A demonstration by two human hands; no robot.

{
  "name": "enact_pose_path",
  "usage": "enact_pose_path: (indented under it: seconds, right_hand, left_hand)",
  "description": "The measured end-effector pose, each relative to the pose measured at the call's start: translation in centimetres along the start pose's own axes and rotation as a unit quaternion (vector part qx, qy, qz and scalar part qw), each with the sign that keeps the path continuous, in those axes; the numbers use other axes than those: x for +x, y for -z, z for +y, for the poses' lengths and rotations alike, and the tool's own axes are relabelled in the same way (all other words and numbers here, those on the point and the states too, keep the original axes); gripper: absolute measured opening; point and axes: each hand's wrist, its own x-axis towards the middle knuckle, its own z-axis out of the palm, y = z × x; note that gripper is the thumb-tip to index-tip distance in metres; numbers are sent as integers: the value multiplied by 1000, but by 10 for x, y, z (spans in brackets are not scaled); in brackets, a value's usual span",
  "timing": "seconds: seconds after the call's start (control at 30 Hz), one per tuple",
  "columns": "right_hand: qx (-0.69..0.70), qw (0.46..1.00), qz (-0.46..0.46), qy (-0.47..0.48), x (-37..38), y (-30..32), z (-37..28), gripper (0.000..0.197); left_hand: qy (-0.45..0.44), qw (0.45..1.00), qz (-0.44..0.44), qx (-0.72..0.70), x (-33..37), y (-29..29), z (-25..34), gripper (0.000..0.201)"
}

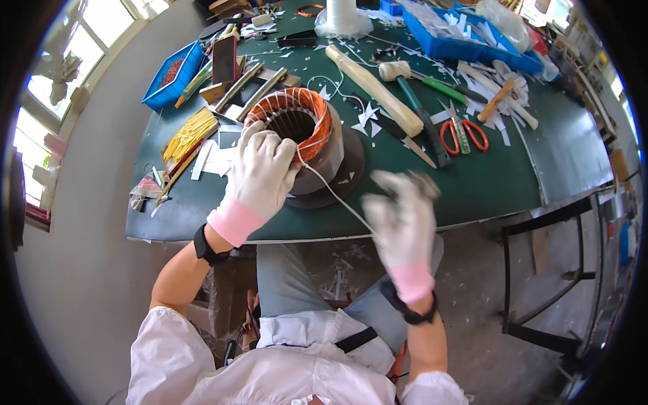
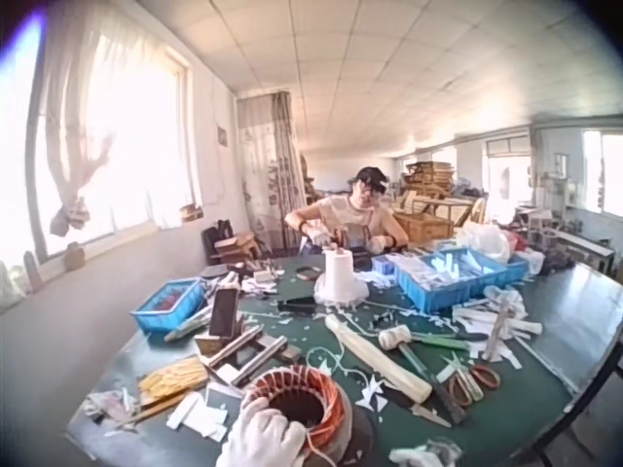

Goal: Tying and securing the copper windings of an electric motor stator using string and a hook tool.

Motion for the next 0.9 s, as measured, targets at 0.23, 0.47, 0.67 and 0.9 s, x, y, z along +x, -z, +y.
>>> enact_pose_path:
  seconds: [0.23,0.47,0.67,0.9]
  right_hand:
    - [664,575,-307,-367,-6,-33,-21,17]
    - [624,723,-251,-158,56,-51,-39,15]
    - [702,636,-215,-238,44,-54,9,25]
    - [573,685,-391,-226,121,-19,9,20]
  left_hand:
    - [-14,998,56,19,-1,-12,0,35]
    - [-43,989,140,6,-2,-21,-10,24]
    - [-68,994,72,-44,-2,-14,-19,28]
    - [7,989,76,-126,5,0,-16,27]
